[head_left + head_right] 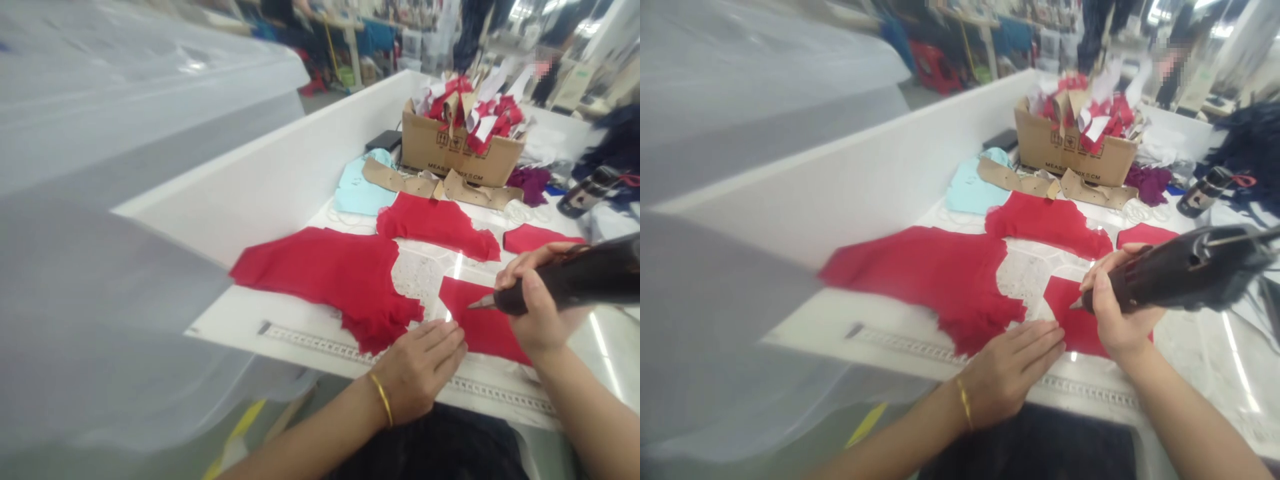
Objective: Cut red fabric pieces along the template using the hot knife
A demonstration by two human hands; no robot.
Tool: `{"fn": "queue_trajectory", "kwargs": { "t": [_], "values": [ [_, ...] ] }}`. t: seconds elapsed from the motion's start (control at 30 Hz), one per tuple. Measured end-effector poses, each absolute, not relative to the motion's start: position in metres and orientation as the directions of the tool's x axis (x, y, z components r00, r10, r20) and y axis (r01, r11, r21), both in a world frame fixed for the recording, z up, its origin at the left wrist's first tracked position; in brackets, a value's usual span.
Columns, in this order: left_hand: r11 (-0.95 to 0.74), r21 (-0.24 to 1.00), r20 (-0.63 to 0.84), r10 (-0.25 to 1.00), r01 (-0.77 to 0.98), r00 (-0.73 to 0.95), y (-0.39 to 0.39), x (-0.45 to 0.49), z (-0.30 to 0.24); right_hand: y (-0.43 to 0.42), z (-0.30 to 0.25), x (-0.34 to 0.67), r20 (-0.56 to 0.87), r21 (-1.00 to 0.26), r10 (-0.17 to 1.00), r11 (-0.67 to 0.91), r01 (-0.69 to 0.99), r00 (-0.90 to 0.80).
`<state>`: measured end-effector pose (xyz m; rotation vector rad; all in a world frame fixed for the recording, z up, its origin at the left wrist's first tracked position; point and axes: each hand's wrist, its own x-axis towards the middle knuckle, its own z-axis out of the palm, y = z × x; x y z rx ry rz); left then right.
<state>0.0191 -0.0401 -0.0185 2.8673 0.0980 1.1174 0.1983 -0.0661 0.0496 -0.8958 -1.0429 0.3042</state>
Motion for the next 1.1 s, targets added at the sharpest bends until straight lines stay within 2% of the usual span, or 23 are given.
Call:
{"fn": "queue_trajectory", "kwargs": {
  "t": [0.17,0.53,0.73,1.1],
  "values": [
    [-0.991,0.092,0.628,0.133,0.097,0.767,-0.039,0.020,-0.021,-0.039,0.044,0.213,0.648,-0.732,0.517,0.625,0.270,0.560],
    [-0.982,0.124,0.615,0.187,0.141,0.766,-0.041,0.021,-0.020,-0.022,0.041,0.211,0.667,-0.731,0.501,0.585,0.351,0.552],
    [-0.980,0.144,0.600,0.198,0.139,0.775,-0.041,0.020,-0.021,-0.023,0.044,0.214,0.651,-0.743,0.503,0.577,0.339,0.569],
    [-0.980,0.144,0.596,0.197,0.138,0.778,-0.040,0.019,-0.022,-0.038,0.040,0.237,0.671,-0.716,0.426,0.584,0.382,0.606]
  ]
}}
